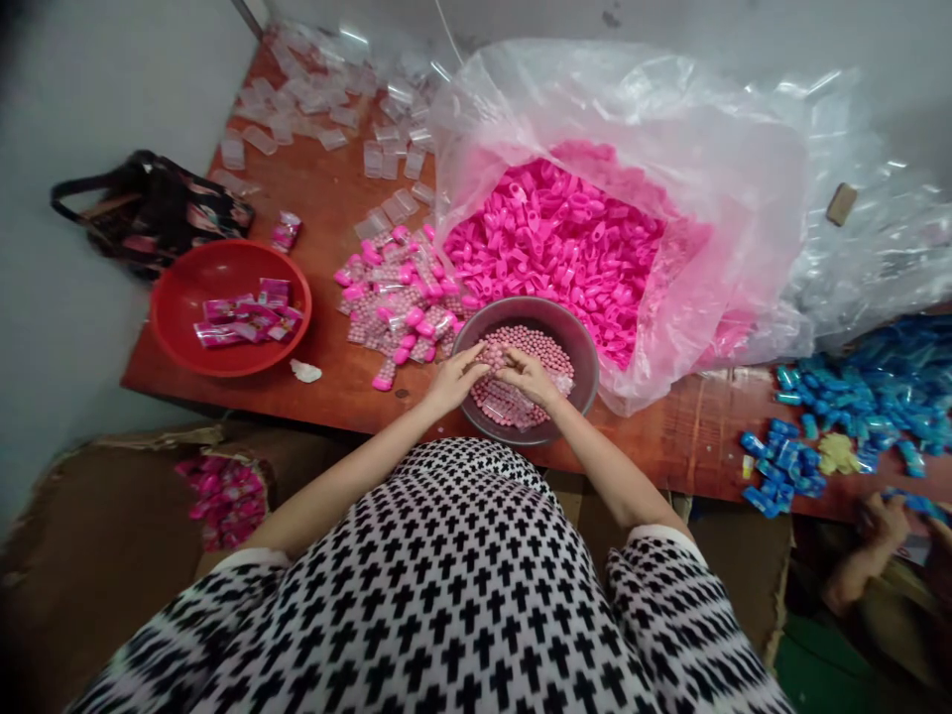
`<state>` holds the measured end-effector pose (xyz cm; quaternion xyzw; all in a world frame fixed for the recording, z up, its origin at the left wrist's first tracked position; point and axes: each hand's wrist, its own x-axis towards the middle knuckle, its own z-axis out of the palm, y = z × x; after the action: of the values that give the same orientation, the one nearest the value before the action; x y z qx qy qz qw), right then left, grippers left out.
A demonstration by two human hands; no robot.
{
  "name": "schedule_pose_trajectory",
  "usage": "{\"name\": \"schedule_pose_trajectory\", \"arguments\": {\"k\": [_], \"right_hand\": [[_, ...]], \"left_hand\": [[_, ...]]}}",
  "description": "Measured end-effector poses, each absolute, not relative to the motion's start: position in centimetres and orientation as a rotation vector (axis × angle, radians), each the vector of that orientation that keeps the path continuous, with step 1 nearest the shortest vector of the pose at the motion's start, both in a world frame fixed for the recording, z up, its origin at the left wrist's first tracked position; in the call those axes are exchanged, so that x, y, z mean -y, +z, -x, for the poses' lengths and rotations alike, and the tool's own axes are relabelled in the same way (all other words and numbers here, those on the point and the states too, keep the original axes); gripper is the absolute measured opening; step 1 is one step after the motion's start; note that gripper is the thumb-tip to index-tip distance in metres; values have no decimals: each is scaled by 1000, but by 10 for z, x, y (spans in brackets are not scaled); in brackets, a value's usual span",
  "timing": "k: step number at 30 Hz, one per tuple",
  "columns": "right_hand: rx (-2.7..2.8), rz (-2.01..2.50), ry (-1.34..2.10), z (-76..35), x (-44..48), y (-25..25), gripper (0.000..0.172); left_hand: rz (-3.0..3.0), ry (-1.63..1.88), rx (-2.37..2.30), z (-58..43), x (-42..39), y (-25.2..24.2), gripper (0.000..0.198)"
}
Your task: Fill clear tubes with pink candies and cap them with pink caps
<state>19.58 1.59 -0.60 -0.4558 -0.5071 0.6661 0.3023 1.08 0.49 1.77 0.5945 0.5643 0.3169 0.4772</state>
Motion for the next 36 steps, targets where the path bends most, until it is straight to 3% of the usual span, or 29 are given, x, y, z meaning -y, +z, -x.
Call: {"name": "schedule_pose_trajectory", "arguments": {"k": [4, 9, 13, 21, 32, 36], "right_hand": [[1294, 1163, 1814, -205, -11, 19, 45], [1650, 1204, 1433, -226, -20, 37, 49], [1939, 1130, 1215, -235, -26, 42, 37], [2128, 1106, 743, -239, -12, 30, 34], [2266, 1280, 908, -248, -12, 32, 21], [2244, 1531, 884, -270, -21, 35, 28]], "left_hand": [[-1329, 809, -1273, -30, -9, 21, 37], [-1042, 807, -1104, -37, -15, 18, 47], [-969, 778, -991, -39, -21, 21, 54], [-952, 682, -1045, -42, -30, 26, 60], [-1243, 612, -1073, -31, -47, 11, 52], [-1206, 673, -1137, -28, -52, 3, 53]]}}
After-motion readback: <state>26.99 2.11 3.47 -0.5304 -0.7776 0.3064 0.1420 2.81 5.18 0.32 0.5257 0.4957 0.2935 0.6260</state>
